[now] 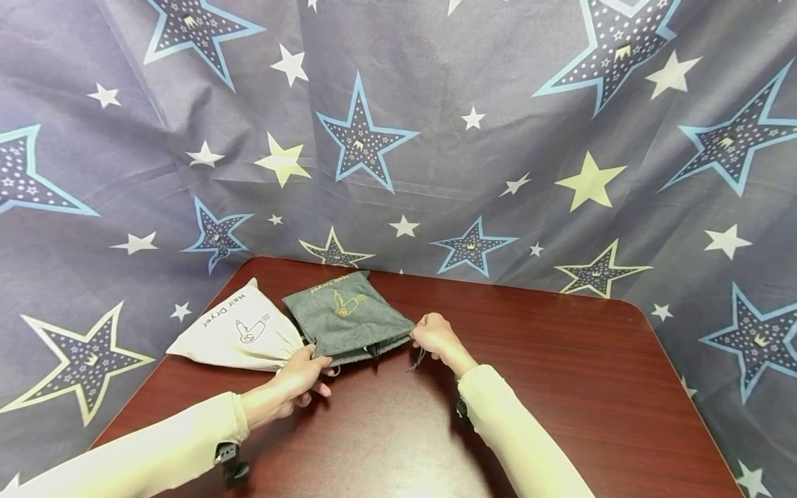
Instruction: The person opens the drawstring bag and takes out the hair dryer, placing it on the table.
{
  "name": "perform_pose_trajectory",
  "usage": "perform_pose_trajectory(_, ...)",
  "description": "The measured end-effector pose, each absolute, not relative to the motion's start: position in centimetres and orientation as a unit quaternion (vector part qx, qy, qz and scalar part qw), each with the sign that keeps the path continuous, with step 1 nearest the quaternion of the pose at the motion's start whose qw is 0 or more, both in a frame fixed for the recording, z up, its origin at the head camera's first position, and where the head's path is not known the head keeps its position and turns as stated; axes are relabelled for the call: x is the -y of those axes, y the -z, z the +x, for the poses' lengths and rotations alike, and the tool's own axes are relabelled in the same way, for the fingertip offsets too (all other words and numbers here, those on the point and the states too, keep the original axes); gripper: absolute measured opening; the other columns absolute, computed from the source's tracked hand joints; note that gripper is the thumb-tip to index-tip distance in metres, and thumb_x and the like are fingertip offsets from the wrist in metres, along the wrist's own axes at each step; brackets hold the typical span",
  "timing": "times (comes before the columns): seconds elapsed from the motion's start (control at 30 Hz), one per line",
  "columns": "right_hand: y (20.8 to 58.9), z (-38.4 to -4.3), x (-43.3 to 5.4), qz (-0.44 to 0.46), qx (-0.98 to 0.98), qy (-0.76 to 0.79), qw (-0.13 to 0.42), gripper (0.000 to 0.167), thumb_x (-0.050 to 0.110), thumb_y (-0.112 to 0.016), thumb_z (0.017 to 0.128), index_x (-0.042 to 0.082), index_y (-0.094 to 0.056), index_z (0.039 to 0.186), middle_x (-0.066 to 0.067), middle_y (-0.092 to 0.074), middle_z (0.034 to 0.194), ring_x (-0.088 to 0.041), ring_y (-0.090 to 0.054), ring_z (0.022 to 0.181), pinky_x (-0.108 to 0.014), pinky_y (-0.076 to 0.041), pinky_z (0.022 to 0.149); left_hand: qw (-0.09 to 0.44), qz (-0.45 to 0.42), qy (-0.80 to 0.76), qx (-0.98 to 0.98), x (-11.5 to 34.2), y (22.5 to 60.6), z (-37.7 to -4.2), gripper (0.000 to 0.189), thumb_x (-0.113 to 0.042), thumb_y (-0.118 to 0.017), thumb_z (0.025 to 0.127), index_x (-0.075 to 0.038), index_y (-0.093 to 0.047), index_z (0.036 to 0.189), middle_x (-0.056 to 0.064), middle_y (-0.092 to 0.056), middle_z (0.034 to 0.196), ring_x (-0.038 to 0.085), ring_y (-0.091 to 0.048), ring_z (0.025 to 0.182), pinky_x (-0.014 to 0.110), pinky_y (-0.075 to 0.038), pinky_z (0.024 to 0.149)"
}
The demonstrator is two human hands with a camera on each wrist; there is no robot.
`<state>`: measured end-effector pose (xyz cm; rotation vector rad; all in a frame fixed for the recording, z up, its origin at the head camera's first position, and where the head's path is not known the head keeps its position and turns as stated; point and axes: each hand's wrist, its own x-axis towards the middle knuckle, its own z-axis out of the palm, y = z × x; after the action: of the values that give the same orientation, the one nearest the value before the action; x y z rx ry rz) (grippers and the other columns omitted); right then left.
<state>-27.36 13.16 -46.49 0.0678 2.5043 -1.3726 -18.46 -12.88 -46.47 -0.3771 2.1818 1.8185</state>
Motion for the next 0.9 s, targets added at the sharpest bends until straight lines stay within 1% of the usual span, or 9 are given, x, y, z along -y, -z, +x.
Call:
perform_pose_trajectory(0.07, 46.6, -27.4, -13.3, 0.017, -0.870, 0.473, 0.140, 0.013, 0.007, -0.062, 0.101, 0.006, -0.056, 0.089, -0.014, -0.070, 0.086, -0.010, -0.027, 0.046, -0.022, -0.025, 0.043, 0.139, -0.130, -0.628, -0.755, 13.0, 46.5, -18.4, 0.006, -0.008, -0.049, 0.105, -0.003, -0.047, 0.109, 0.018, -0.063, 0.104, 0.010, -0.059, 0.050, 0.017, -0.031, 0.041)
perform_pose_trajectory(0.2, 47.4, -28.3, -13.7, 0.002, -0.876, 0.463, 0.132, 0.014, 0.007, -0.064, 0.098, 0.004, -0.056, 0.087, -0.014, -0.071, 0.083, -0.012, -0.033, 0.047, -0.025, -0.028, 0.042, 0.140, -0.127, -0.628, -0.755, 13.0, 46.4, -18.4, 0.006, -0.007, -0.049, 0.105, -0.003, -0.047, 0.109, 0.020, -0.063, 0.105, 0.010, -0.059, 0.050, 0.016, -0.031, 0.041)
perform_pose_trajectory(0.4, 53.0, -32.4, -15.2, -0.040, -0.893, 0.436, 0.099, 0.017, 0.015, -0.065, 0.094, 0.010, -0.055, 0.082, -0.005, -0.071, 0.073, -0.017, -0.046, 0.042, -0.032, -0.036, 0.036, 0.140, -0.127, -0.627, -0.756, 13.0, 46.1, -18.2, 0.005, -0.007, -0.049, 0.105, -0.004, -0.046, 0.103, 0.020, -0.063, 0.106, 0.011, -0.060, 0.051, 0.016, -0.031, 0.041)
perform_pose_trajectory(0.43, 53.3, -32.5, -15.3, -0.042, -0.895, 0.433, 0.096, 0.016, 0.015, -0.065, 0.093, 0.010, -0.055, 0.082, -0.004, -0.071, 0.072, -0.017, -0.047, 0.042, -0.032, -0.037, 0.036, 0.139, -0.127, -0.626, -0.757, 13.0, 46.1, -18.2, 0.005, -0.007, -0.049, 0.105, -0.004, -0.045, 0.102, 0.020, -0.063, 0.105, 0.011, -0.060, 0.051, 0.016, -0.031, 0.041)
perform_pose_trajectory(0.5, 52.7, -32.1, -15.0, -0.035, -0.894, 0.436, 0.095, 0.016, 0.015, -0.066, 0.093, 0.010, -0.056, 0.082, -0.004, -0.072, 0.072, -0.017, -0.046, 0.041, -0.031, -0.036, 0.036, 0.137, -0.128, -0.624, -0.759, 12.8, 46.1, -18.2, 0.007, -0.006, -0.050, 0.104, -0.005, -0.045, 0.099, 0.020, -0.062, 0.104, 0.011, -0.060, 0.051, 0.016, -0.031, 0.040)
perform_pose_trajectory(0.6, 49.6, -29.9, -14.1, -0.013, -0.878, 0.465, 0.110, 0.014, 0.011, -0.065, 0.095, 0.006, -0.057, 0.086, -0.009, -0.073, 0.075, -0.015, -0.041, 0.043, -0.028, -0.032, 0.039, 0.133, -0.133, -0.623, -0.759, 12.6, 46.1, -18.1, 0.010, -0.008, -0.052, 0.103, -0.006, -0.046, 0.096, 0.017, -0.062, 0.100, 0.010, -0.060, 0.051, 0.016, -0.032, 0.040)
perform_pose_trajectory(0.7, 47.0, -27.7, -13.2, -0.001, -0.857, 0.499, 0.129, 0.013, 0.009, -0.065, 0.098, 0.005, -0.058, 0.089, -0.014, -0.073, 0.079, -0.011, -0.033, 0.044, -0.024, -0.026, 0.042, 0.137, -0.139, -0.629, -0.753, 12.3, 46.1, -18.1, 0.014, -0.013, -0.055, 0.105, -0.006, -0.047, 0.097, 0.013, -0.062, 0.097, 0.009, -0.060, 0.051, 0.015, -0.033, 0.039)
perform_pose_trajectory(0.8, 46.2, -26.8, -12.6, 0.002, -0.853, 0.502, 0.140, 0.018, 0.011, -0.063, 0.102, 0.006, -0.055, 0.087, -0.015, -0.072, 0.082, -0.008, -0.027, 0.044, -0.022, -0.023, 0.042, 0.145, -0.144, -0.638, -0.742, 12.0, 46.2, -18.1, 0.021, -0.021, -0.059, 0.107, -0.004, -0.048, 0.103, 0.012, -0.061, 0.095, 0.008, -0.060, 0.051, 0.015, -0.034, 0.039)
perform_pose_trajectory(0.9, 46.3, -26.9, -12.6, -0.001, -0.863, 0.486, 0.139, 0.026, 0.012, -0.066, 0.102, 0.008, -0.050, 0.082, -0.016, -0.073, 0.083, -0.008, -0.025, 0.044, -0.022, -0.021, 0.043, 0.150, -0.143, -0.646, -0.734, 11.7, 46.3, -18.4, 0.030, -0.028, -0.063, 0.107, -0.003, -0.047, 0.113, 0.012, -0.061, 0.096, 0.008, -0.060, 0.050, 0.015, -0.035, 0.039)
